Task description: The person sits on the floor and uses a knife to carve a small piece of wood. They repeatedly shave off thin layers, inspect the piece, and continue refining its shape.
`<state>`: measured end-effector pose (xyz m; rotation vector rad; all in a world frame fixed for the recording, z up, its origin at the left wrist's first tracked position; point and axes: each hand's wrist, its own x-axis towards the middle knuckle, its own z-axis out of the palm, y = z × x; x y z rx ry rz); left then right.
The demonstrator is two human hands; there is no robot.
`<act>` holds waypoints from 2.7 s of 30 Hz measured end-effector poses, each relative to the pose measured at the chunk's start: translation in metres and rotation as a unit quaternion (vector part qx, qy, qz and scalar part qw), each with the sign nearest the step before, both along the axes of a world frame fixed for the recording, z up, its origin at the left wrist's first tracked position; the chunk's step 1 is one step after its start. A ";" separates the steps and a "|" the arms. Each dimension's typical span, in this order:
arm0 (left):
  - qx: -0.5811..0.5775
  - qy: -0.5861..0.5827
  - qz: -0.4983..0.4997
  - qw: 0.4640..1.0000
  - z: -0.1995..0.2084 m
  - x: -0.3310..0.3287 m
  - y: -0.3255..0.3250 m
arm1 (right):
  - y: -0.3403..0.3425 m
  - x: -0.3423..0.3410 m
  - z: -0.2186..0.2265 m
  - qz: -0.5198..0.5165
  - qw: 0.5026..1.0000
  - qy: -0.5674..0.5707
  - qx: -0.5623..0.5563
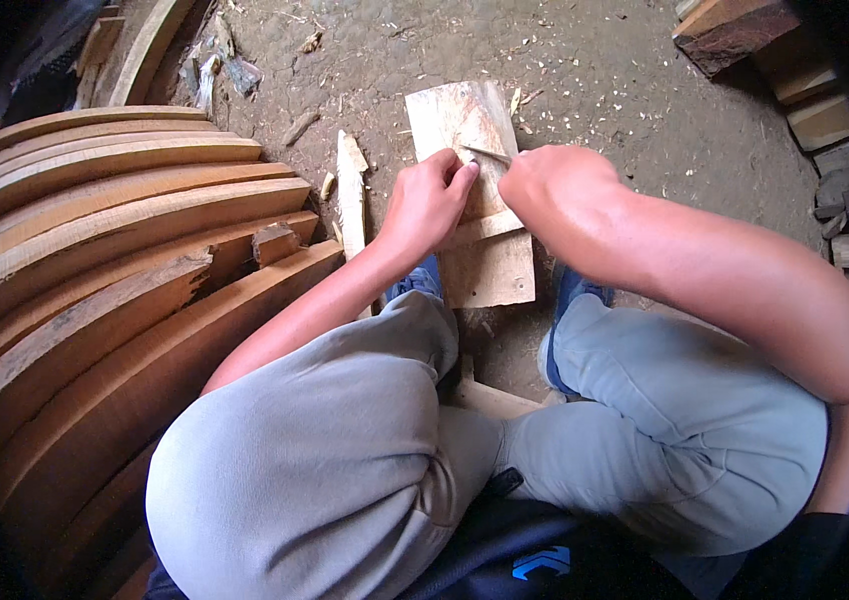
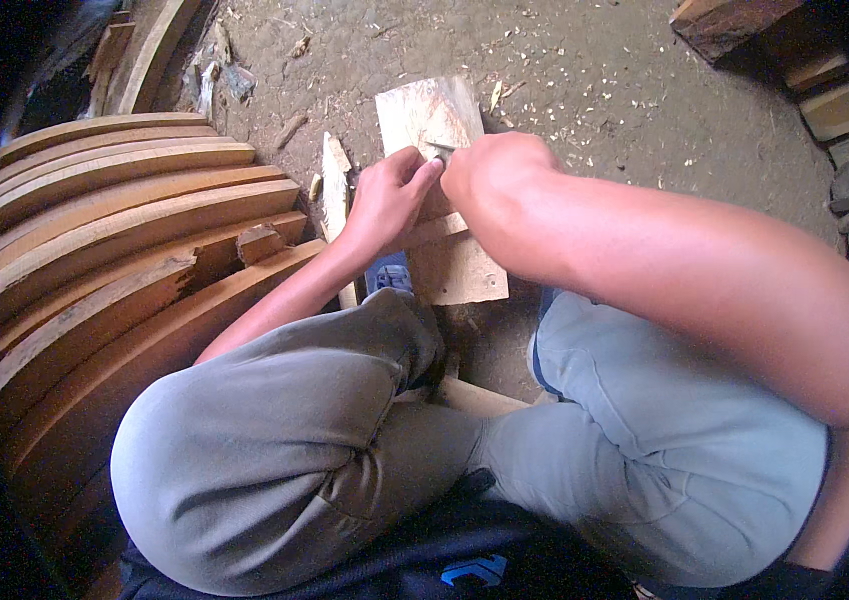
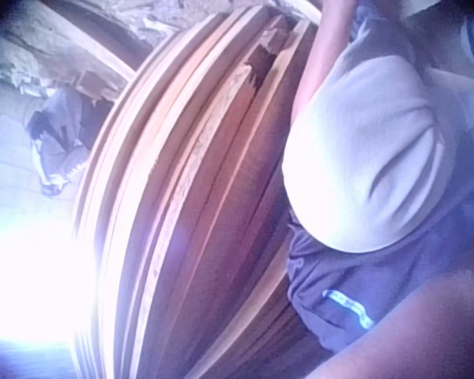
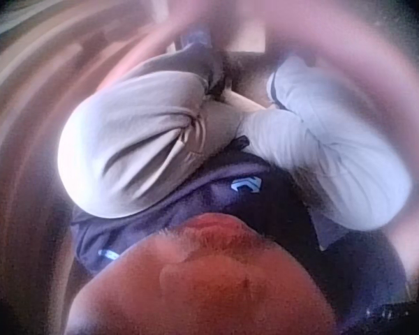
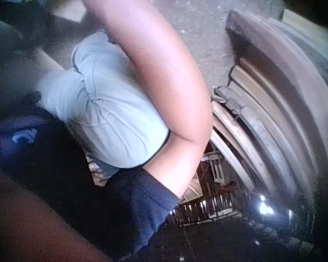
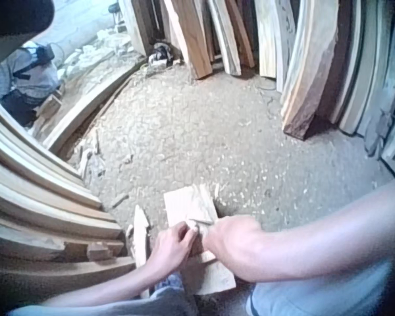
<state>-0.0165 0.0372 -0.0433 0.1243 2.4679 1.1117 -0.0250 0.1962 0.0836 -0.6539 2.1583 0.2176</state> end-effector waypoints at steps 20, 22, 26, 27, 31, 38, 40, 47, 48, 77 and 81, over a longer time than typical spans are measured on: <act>0.006 0.048 -0.009 0.999 0.002 0.004 0.002 | 0.005 0.013 0.004 0.005 1.000 0.018 0.019; -0.002 0.066 -0.013 0.998 0.001 0.005 0.002 | 0.003 0.012 0.005 0.006 1.000 0.019 0.022; -0.024 0.058 -0.023 0.998 0.002 0.004 0.003 | -0.001 0.006 0.014 0.011 0.999 -0.016 0.047; -0.032 0.064 -0.027 0.997 0.001 0.004 0.004 | 0.001 0.007 0.014 0.011 1.000 -0.008 0.022; -0.047 0.059 -0.036 0.996 0.008 0.003 0.002 | 0.006 0.008 0.005 0.004 0.999 0.016 -0.044; -0.028 0.050 -0.047 0.997 0.004 0.001 0.007 | 0.000 0.011 -0.008 0.025 1.000 0.001 -0.007; -0.022 0.060 -0.041 0.997 0.005 0.001 0.005 | -0.003 0.007 0.005 0.027 1.000 -0.012 -0.007; -0.037 0.067 -0.040 0.996 0.000 0.002 -0.005 | -0.007 -0.006 0.012 0.007 0.999 -0.040 0.019; -0.033 0.060 -0.039 0.997 0.001 0.003 -0.002 | -0.001 -0.005 0.009 -0.005 0.999 -0.032 0.005; 0.001 -0.115 0.013 0.993 0.000 -0.017 -0.007 | 0.006 0.009 0.000 0.006 0.998 0.018 -0.068; -0.001 -0.147 0.015 0.989 0.001 -0.022 -0.006 | -0.016 0.002 0.006 0.045 0.994 -0.059 0.078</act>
